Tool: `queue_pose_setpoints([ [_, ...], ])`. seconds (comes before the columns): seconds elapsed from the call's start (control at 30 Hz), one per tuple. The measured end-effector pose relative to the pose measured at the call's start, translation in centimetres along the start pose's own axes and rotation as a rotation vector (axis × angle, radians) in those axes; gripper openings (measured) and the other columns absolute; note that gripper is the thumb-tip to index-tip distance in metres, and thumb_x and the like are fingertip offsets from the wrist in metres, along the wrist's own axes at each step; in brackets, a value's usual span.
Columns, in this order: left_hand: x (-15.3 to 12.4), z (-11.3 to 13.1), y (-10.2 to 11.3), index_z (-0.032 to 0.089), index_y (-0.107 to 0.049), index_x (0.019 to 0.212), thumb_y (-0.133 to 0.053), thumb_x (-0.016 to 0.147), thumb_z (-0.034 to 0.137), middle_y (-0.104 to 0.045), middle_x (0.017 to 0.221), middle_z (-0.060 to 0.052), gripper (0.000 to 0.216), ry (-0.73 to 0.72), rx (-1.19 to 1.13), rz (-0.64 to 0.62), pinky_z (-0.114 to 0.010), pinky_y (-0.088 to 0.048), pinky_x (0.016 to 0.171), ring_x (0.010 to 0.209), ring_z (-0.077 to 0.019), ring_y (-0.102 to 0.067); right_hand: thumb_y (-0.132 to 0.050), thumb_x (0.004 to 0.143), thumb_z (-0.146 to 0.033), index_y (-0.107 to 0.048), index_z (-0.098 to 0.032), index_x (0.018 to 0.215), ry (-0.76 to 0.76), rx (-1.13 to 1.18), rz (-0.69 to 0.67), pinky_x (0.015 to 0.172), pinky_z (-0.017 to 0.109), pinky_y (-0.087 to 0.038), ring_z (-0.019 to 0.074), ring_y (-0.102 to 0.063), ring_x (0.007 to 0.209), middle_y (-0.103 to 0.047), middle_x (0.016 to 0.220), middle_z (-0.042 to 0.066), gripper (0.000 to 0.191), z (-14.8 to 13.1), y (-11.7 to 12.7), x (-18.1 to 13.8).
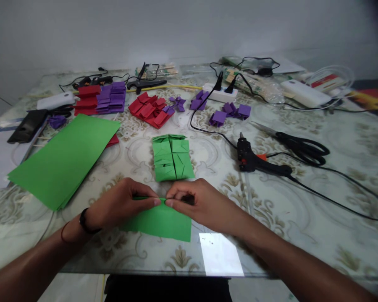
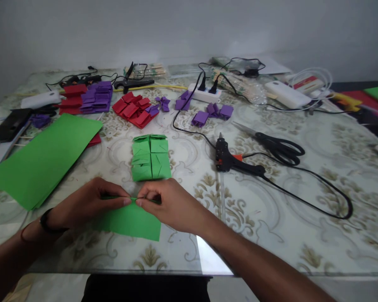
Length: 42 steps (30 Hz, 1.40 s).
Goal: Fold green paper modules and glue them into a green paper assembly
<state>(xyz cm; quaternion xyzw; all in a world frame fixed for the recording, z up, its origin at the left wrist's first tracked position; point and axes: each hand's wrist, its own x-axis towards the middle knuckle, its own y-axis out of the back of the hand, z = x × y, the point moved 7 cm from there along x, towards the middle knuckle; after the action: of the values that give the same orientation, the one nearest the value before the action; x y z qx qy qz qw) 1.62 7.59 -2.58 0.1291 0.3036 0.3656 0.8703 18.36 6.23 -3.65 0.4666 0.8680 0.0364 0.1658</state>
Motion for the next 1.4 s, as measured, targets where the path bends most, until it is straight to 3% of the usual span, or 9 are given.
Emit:
queue_pose_setpoints([
  [0.27, -0.1, 0.5, -0.5, 0.018, -0.086, 0.083, -0.066, 0.096, 0.046, -0.072, 0.070, 0.001, 0.037, 0.006, -0.064, -0.028, -0.024, -0.036, 0.059, 0.064, -0.0134, -0.053, -0.068, 0.094, -0.026, -0.069, -0.019, 0.082, 0.051, 0.013, -0.028, 0.055, 0.024, -0.035, 0.0102, -0.046, 0.059, -0.055, 0.065, -0.005, 0.014, -0.8, -0.4, -0.1],
  [0.47, -0.5, 0.8, 1.3, 0.017, -0.082, 0.070, -0.069, 0.096, 0.048, -0.061, 0.060, 0.002, 0.043, -0.006, -0.112, -0.009, -0.024, -0.032, 0.054, 0.057, -0.0107, -0.040, -0.069, 0.093, -0.032, -0.070, -0.019, 0.082, 0.018, -0.012, -0.013, 0.058, 0.026, -0.040, 0.0128, -0.054, 0.061, -0.063, 0.067, -0.002, 0.017, -0.6, 2.0, -0.6],
  [0.63, -0.5, 0.4, 2.6, 0.017, -0.082, 0.071, -0.070, 0.093, 0.046, -0.064, 0.063, 0.001, 0.038, -0.015, -0.110, 0.051, -0.024, -0.036, 0.056, 0.059, -0.0119, -0.045, -0.069, 0.094, -0.036, -0.070, -0.021, 0.082, 0.002, -0.033, -0.022, 0.057, 0.027, -0.044, 0.0152, -0.061, 0.060, -0.070, 0.066, 0.000, 0.020, -0.3, 4.0, -0.9],
  [0.77, -0.3, -0.1, 2.2, 0.015, -0.082, 0.075, -0.068, 0.092, 0.050, -0.062, 0.062, 0.001, 0.041, 0.008, -0.087, 0.061, -0.024, -0.033, 0.055, 0.059, -0.0120, -0.044, -0.068, 0.094, -0.035, -0.071, -0.021, 0.083, 0.033, -0.098, 0.084, 0.063, 0.029, -0.048, 0.0172, -0.065, 0.068, -0.073, 0.074, 0.001, 0.018, -0.8, 4.8, -0.8],
  [0.87, 0.0, -0.5, 1.5, 0.015, -0.080, 0.073, -0.067, 0.094, 0.051, -0.062, 0.061, 0.002, 0.043, 0.012, -0.059, 0.066, -0.024, -0.030, 0.054, 0.059, -0.0119, -0.045, -0.068, 0.096, -0.037, -0.073, -0.021, 0.090, 0.109, -0.096, 0.173, 0.071, 0.031, -0.052, 0.0191, -0.068, 0.078, -0.075, 0.085, 0.004, 0.018, -1.5, 4.1, -0.7],
  [1.07, 0.1, -0.2, 0.0, 0.018, -0.085, 0.089, -0.068, 0.095, 0.046, -0.078, 0.080, -0.001, 0.033, -0.024, -0.122, 0.049, -0.027, -0.044, 0.068, 0.072, -0.0167, -0.061, -0.068, 0.096, -0.032, -0.075, -0.020, 0.087, 0.076, -0.031, 0.076, 0.064, 0.028, -0.045, 0.0157, -0.062, 0.071, -0.071, 0.078, 0.000, 0.016, -0.9, 0.8, -0.2],
  [1.13, 0.1, 0.1, -0.1, 0.017, -0.082, 0.086, -0.065, 0.096, 0.046, -0.073, 0.075, 0.000, 0.035, -0.037, -0.121, 0.025, -0.026, -0.042, 0.066, 0.069, -0.0155, -0.057, -0.067, 0.096, -0.031, -0.073, -0.019, 0.083, 0.067, -0.031, 0.078, 0.060, 0.028, -0.040, 0.0138, -0.055, 0.066, -0.065, 0.072, -0.002, 0.018, -0.8, 0.7, -0.2],
  [1.27, 0.1, 0.4, 0.1, 0.017, -0.064, 0.065, -0.058, 0.100, 0.051, -0.043, 0.060, 0.005, 0.050, -0.052, -0.079, 0.012, -0.026, -0.027, 0.056, 0.060, -0.0117, -0.036, -0.067, 0.096, -0.032, -0.072, -0.019, 0.083, 0.072, -0.015, 0.083, 0.061, 0.027, -0.039, 0.0136, -0.053, 0.067, -0.063, 0.073, -0.002, 0.019, -0.9, 1.1, -0.2],
  [1.4, 0.2, 0.2, 0.3, 0.017, -0.063, 0.065, -0.059, 0.098, 0.052, -0.042, 0.061, 0.005, 0.049, -0.043, -0.062, 0.030, -0.026, -0.027, 0.057, 0.061, -0.0119, -0.036, -0.067, 0.096, -0.032, -0.074, -0.020, 0.083, 0.065, -0.041, 0.098, 0.061, 0.028, -0.039, 0.0140, -0.055, 0.067, -0.066, 0.074, -0.002, 0.019, -1.0, 1.3, -0.2],
])
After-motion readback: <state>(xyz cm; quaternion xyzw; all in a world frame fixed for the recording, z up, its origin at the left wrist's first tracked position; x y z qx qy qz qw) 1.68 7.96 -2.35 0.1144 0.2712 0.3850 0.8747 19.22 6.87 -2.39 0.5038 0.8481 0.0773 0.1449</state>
